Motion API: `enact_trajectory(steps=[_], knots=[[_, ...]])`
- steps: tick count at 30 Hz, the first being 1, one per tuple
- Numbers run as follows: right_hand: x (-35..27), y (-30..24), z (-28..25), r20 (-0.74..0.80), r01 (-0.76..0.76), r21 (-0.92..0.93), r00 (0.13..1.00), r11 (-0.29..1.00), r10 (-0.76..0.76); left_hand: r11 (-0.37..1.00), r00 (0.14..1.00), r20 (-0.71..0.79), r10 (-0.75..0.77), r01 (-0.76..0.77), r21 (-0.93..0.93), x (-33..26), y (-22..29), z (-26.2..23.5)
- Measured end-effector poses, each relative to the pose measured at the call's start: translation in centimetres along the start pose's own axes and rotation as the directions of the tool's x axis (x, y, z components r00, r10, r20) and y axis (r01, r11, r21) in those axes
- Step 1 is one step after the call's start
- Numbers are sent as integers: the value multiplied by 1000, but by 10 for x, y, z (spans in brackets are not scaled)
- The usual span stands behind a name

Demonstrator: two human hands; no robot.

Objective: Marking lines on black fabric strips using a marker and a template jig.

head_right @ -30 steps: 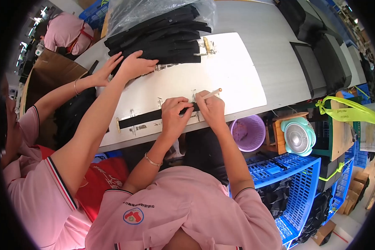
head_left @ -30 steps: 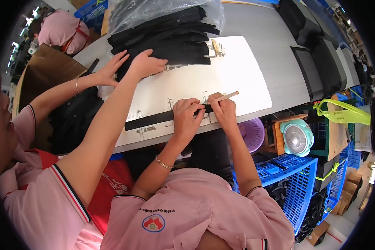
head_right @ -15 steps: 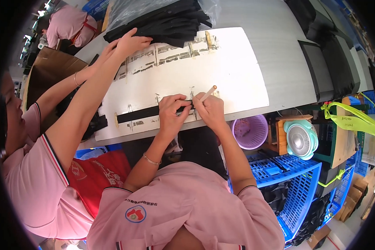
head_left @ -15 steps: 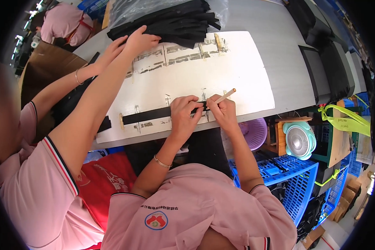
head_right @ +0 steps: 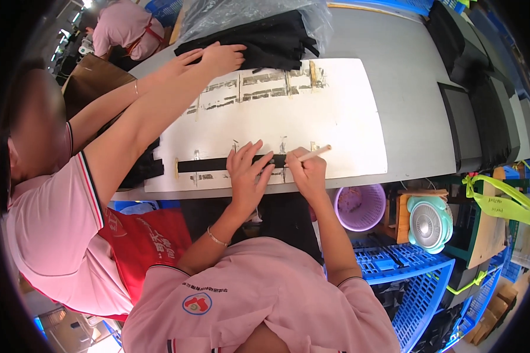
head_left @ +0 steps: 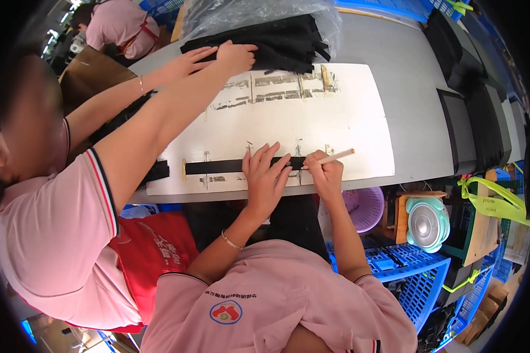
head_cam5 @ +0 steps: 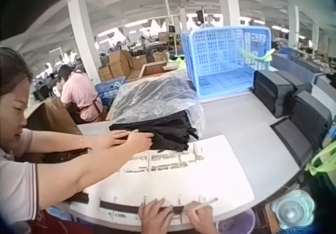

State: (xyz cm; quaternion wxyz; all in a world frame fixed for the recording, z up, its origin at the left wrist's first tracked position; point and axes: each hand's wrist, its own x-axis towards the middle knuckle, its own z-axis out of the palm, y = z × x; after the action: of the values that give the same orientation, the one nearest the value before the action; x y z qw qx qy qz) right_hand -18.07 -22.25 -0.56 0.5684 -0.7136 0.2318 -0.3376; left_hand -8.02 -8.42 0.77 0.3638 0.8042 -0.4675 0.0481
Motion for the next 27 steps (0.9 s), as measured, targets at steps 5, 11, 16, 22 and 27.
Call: enact_trajectory(steps=[5,11,16,22,27], knots=[[-7,0,-5,-119,-6,144,993,990,24,995,996,42,-84,81,63,-6,-13,8],[-4,-10,1,-151,-100,304,977,948,151,994,995,-52,-88,92,63,90,-69,35],[-7,-21,-12,-263,-4,402,957,916,120,1000,996,-89,10,-10,7,77,-31,21],[-45,-149,-105,-583,668,522,733,530,-349,993,988,-108,-113,117,24,-10,-41,-12],[-70,-239,-119,-710,710,597,249,-374,-659,989,966,-233,-114,133,67,-17,-66,-30]])
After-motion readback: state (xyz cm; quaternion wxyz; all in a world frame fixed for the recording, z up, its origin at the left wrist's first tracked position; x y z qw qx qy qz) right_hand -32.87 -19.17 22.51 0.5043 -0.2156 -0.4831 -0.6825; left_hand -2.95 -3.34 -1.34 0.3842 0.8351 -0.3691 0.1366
